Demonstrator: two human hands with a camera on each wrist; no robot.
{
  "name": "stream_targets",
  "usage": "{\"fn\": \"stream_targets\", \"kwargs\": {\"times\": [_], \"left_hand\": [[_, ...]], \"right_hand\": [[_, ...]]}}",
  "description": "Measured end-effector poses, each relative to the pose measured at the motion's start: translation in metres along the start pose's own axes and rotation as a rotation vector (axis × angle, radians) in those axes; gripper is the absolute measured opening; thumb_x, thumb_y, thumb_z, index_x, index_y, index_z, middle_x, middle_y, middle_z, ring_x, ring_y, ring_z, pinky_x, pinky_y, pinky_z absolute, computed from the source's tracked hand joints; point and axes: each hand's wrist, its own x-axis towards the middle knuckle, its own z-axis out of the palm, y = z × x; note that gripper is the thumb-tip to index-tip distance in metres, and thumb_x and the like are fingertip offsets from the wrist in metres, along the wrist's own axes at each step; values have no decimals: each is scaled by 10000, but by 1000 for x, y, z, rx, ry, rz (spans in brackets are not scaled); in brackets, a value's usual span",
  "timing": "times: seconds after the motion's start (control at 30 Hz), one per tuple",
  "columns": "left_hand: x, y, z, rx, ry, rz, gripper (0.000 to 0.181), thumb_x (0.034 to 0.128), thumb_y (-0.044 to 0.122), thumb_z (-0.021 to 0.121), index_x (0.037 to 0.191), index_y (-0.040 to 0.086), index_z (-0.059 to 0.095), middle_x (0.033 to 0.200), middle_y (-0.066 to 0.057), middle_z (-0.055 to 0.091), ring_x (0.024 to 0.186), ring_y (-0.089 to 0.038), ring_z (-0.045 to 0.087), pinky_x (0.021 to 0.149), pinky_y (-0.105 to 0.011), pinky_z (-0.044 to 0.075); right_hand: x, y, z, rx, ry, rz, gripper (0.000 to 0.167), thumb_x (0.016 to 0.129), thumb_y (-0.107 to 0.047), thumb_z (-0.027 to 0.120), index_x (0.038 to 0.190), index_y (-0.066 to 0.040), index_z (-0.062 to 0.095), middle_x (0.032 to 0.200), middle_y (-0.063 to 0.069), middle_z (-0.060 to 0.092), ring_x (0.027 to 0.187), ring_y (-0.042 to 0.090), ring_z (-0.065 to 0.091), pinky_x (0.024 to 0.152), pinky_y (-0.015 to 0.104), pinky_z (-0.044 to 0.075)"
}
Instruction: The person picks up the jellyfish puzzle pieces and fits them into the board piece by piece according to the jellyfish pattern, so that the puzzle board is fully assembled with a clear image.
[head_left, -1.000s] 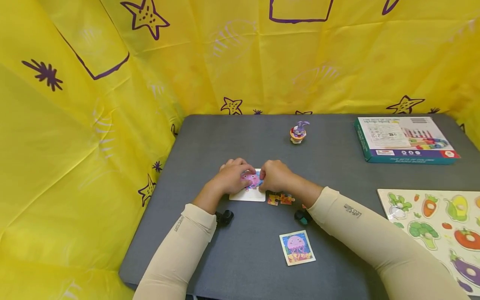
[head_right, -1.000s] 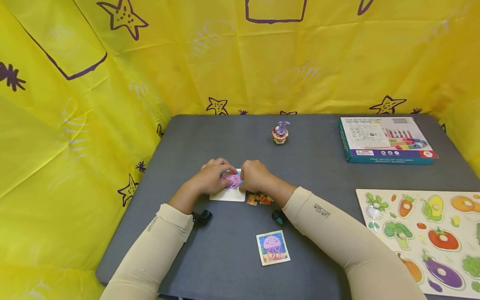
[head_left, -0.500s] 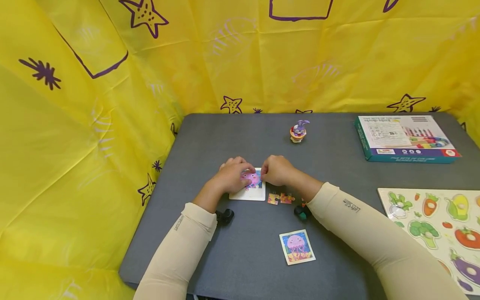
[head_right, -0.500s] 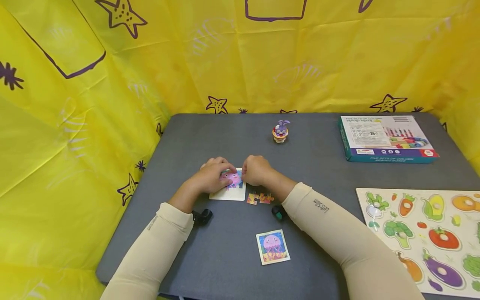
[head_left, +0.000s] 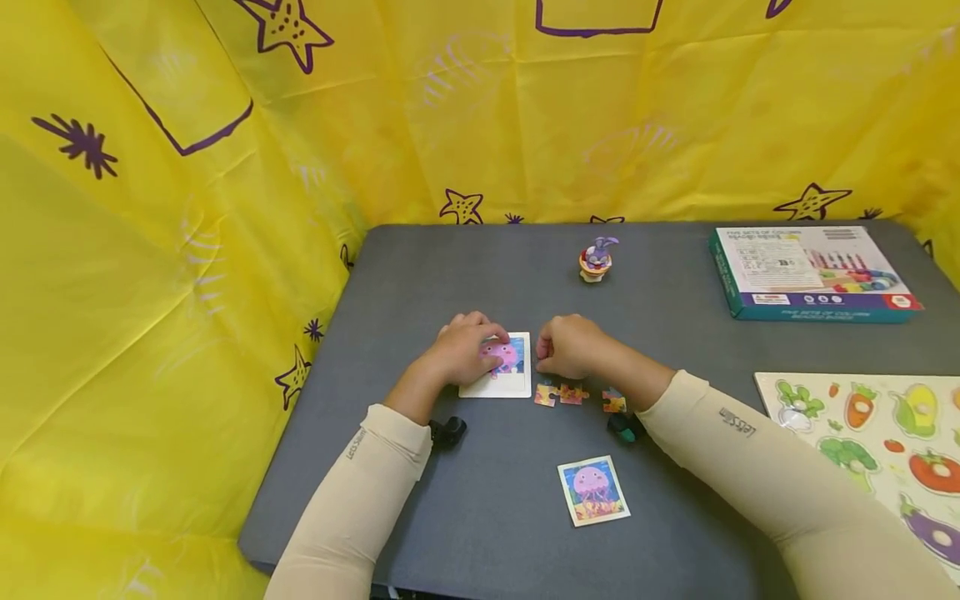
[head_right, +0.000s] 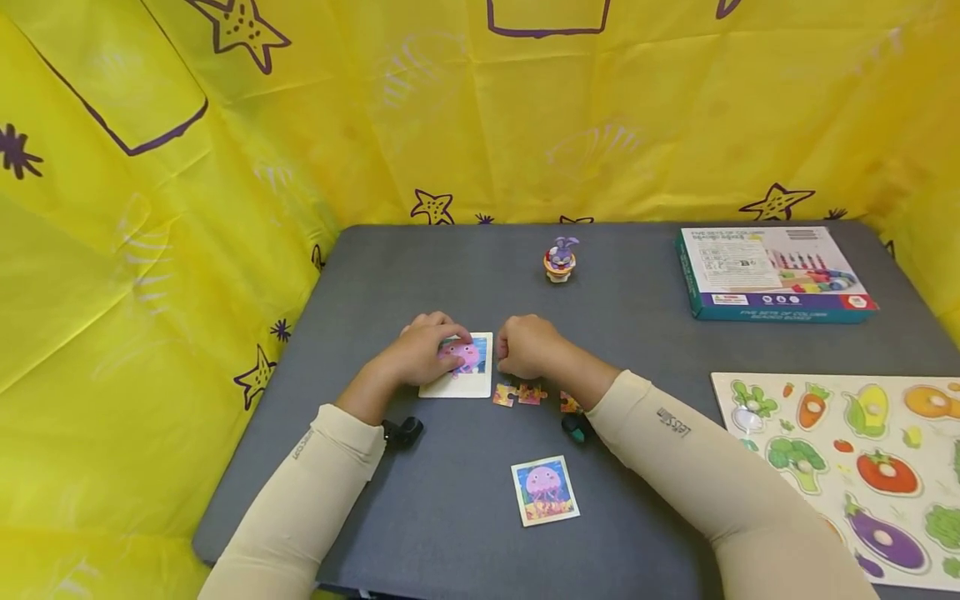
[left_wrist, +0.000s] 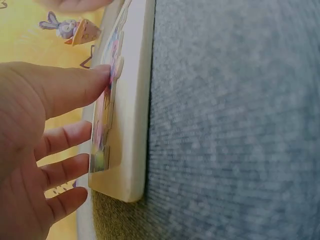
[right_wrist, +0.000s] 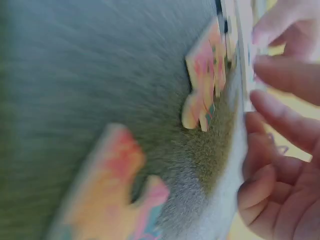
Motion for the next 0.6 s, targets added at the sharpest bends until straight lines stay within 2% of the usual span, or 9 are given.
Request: {"fn": "stream_targets", "kwargs": {"times": [0.13, 0.27, 0.37, 0.47, 0.53, 0.6], "left_hand": [[0, -2, 0, -3, 21, 16, 283, 962, 309, 705, 1245, 305, 691, 1280, -32, 577, 1194, -267, 486, 988, -467, 397], [-3, -10, -4, -47, 45, 36, 268, 1002, 275, 648, 1264, 260, 701, 1302, -35, 613, 1250, -288, 501, 1042, -498, 387], [-9, -17, -8, -77, 74, 24, 286, 1028, 223, 581, 1297, 223, 679, 1342, -37, 612, 1296, -298, 484, 1078, -509, 363], [-20, -21, -13, -65, 89, -14, 293, 988, 182, 601, 1274, 191, 662, 1326, -54, 597, 1274, -308, 473, 1059, -503, 364], [-29, -22, -16, -36, 65, -28, 298, 938, 192, 650, 1236, 179, 663, 1280, -58, 600, 1227, -308, 481, 1032, -499, 372], [-37, -21, -18, -13, 9, -27, 338, 894, 237, 718, 1222, 175, 666, 1238, -53, 606, 1186, -303, 483, 1012, -489, 377]], "right_hand": [[-19, -2, 8, -37, -39, -24, 254, 787, -317, 865, 875, -153, 693, 824, -1, 619, 807, 205, 560, 720, 377, 457], [-27, -8, 15, -45, -5, -45, 239, 785, -297, 867, 840, -154, 684, 822, -2, 598, 819, 204, 541, 727, 375, 449], [-27, -7, 13, 22, 13, -62, 201, 811, -243, 854, 825, -150, 677, 794, -7, 606, 769, 179, 549, 692, 331, 451], [-27, -3, 7, 123, 19, -84, 142, 836, -162, 830, 819, -130, 692, 750, -17, 644, 695, 150, 575, 657, 302, 473], [-27, -1, 1, 179, 21, -88, 105, 847, -124, 814, 832, -115, 711, 735, -16, 663, 675, 138, 586, 657, 295, 487], [-24, 0, -4, 223, 21, -79, 81, 851, -114, 808, 863, -105, 729, 737, -11, 679, 679, 139, 596, 662, 298, 495]]}}
